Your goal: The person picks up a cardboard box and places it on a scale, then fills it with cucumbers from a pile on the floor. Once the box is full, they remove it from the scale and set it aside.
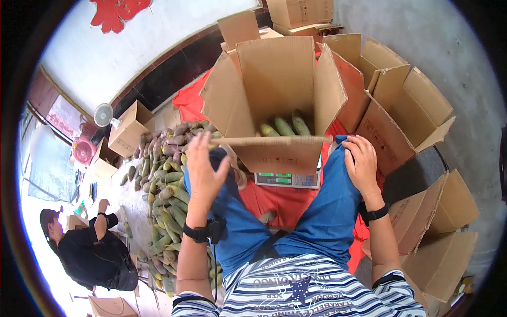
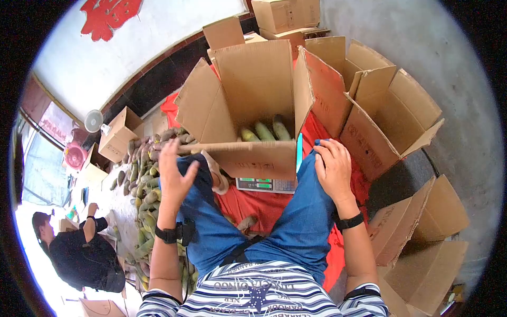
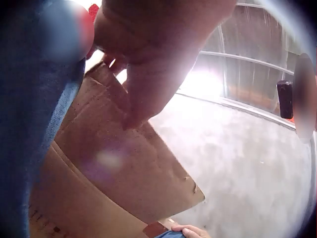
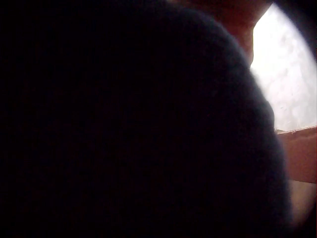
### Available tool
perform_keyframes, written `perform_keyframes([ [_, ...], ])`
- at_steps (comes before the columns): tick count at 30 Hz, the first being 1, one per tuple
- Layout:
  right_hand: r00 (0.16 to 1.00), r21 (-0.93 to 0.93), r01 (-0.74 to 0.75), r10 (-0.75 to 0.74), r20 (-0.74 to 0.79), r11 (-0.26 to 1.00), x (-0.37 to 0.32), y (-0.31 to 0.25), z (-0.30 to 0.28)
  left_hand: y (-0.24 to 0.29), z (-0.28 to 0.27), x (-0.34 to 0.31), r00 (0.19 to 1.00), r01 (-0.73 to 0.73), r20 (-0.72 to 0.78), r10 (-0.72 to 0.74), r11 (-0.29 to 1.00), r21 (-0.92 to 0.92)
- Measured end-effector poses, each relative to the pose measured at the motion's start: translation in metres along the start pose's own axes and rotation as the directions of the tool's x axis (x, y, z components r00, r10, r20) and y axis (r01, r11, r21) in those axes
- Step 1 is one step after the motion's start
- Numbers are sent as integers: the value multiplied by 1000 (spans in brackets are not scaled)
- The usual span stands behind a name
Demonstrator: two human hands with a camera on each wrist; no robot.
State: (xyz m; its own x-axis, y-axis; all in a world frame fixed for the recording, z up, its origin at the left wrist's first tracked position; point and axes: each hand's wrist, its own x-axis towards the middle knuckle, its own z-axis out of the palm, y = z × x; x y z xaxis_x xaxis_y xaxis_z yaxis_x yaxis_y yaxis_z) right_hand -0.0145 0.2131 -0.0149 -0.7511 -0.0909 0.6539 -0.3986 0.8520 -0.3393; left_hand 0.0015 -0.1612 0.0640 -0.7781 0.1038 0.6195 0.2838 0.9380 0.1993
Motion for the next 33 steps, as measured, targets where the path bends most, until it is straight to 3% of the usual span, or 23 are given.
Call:
perform_keyframes([
  [1, 1000, -3, 0, 0, -1, 1000, 0, 0, -1, -3, 0, -1, 997, 33, -74, -31, 999, 30],
  [4, 1000, 10, -2, 2, 23, 1000, 0, 2, -1, -27, 11, -12, 986, 142, -103, -134, 987, 70],
  [6, 999, -15, -21, 22, 39, 1000, 1, 3, 0, -41, 17, -24, 969, 186, 153, -193, 981, 59],
  [7, 998, -18, -23, 24, 54, 1000, 2, 2, 0, -37, 19, -28, 993, 53, 94, -76, 973, 224],
  [13, 988, -59, -13, 22, 154, 998, 4, -1, 3, -34, 24, -30, 993, 97, 47, -106, 983, 155],
  [17, 975, -121, -29, 55, 215, 992, 7, -8, 4, -42, 20, -33, 992, 111, 59, -113, 993, 42],
  [18, 972, -114, -20, 46, 231, 993, 8, -9, 5, -48, 21, -36, 987, 162, 29, -160, 956, -245],
  [19, 971, -131, -17, 47, 235, 991, 9, -9, 6, -55, 22, -40, 977, 188, 9, -213, 838, -512],
  [20, 970, -149, -15, 51, 237, 989, 10, -9, 7, -62, 23, -47, 886, 331, 52, -460, 552, -765],
  [22, 968, -155, -9, 48, 245, 988, 9, -7, 9, -85, 24, -64, 675, 463, 137, -725, 271, -844],
  [24, 963, -169, -45, 88, 254, 985, 10, -8, 9, -140, 47, -113, 549, 686, 116, -828, 367, -628],
  [26, 960, -168, -51, 95, 263, 984, 10, -10, 8, -197, 67, -191, 504, 859, 84, -860, 489, -151],
  [28, 961, -192, -40, 90, 261, 981, 8, -7, 8, -220, 64, -248, 474, 862, -52, -879, 451, 234],
  [30, 957, -222, -40, 101, 271, 974, 8, -6, 6, -246, 72, -310, 417, 866, -186, -889, 327, 379],
  [31, 955, -230, -45, 109, 275, 972, 8, -5, 5, -252, 75, -322, 415, 866, -181, -892, 326, 379],
  [33, 953, -241, -46, 115, 280, 969, 8, -5, 5, -259, 76, -334, 69, 967, -87, -994, 45, 249],
])
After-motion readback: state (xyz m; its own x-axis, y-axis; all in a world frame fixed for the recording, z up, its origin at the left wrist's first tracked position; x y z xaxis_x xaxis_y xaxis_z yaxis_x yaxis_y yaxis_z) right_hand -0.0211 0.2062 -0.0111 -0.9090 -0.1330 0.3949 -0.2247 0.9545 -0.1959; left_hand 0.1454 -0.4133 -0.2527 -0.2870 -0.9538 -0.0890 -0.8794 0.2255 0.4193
